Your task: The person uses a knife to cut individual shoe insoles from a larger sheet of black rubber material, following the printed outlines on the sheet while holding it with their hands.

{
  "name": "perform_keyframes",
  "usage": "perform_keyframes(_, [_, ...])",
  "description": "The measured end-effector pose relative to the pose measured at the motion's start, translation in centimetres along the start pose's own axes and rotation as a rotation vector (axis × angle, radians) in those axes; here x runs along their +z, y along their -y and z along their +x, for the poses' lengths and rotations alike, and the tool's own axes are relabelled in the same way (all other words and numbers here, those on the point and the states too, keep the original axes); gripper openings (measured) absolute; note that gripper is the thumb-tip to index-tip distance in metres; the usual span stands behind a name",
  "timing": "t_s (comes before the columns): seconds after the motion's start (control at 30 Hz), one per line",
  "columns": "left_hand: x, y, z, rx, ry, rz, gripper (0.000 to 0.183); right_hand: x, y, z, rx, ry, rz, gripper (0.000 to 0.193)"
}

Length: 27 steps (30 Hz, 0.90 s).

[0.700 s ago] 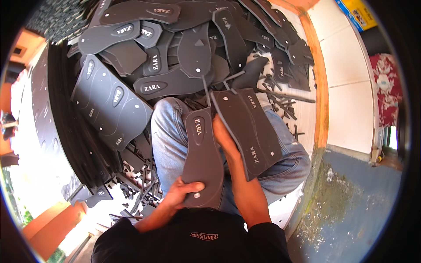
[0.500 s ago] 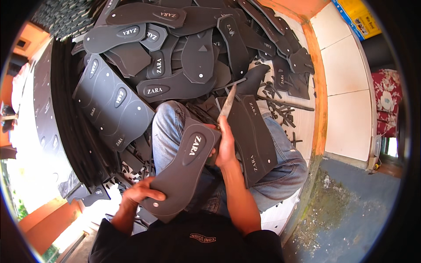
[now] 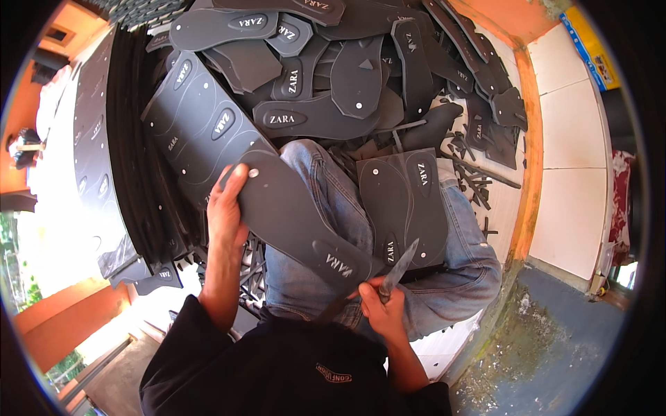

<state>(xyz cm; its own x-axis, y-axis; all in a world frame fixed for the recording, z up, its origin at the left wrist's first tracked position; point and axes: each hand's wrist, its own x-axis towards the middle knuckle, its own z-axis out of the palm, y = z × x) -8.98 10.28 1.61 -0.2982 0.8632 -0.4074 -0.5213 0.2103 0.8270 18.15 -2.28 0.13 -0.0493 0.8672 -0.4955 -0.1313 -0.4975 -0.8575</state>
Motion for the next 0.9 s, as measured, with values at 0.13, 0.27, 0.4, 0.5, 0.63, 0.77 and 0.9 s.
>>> perform_keyframes(0.13, [2.9,-0.5,-1.2,-0.291,0.345,0.329,0.019,-2.4,1.2,0.5,-0.183,-0.157,-0.605,0.033])
perform_keyframes(0.27, [4.0,1.8,-2.7,-0.548,0.493,0.34,0.03,-1.2,1.7,1.4,-0.172,-0.143,-0.854,0.039])
perform_keyframes(0.4, [4.7,1.9,-3.0,-0.569,0.485,0.372,0.032,-1.4,0.8,1.7,-0.176,-0.148,-0.845,0.035])
perform_keyframes(0.5, [5.5,1.4,-3.0,-0.571,0.512,0.422,0.031,-1.5,0.5,1.7,-0.182,-0.141,-0.847,0.032])
perform_keyframes(0.63, [5.5,2.2,-3.0,-0.542,0.551,0.514,0.031,-1.4,1.0,2.1,-0.18,-0.096,-0.878,0.028])
perform_keyframes(0.77, [6.6,2.8,-3.2,-0.533,0.642,0.609,0.033,-0.6,3.7,5.3,-0.279,-0.055,-0.854,0.026])
perform_keyframes(0.9, [7.2,3.6,-3.0,-0.495,0.587,0.601,0.03,-1.0,5.1,8.0,-0.325,-0.095,-0.734,0.027])
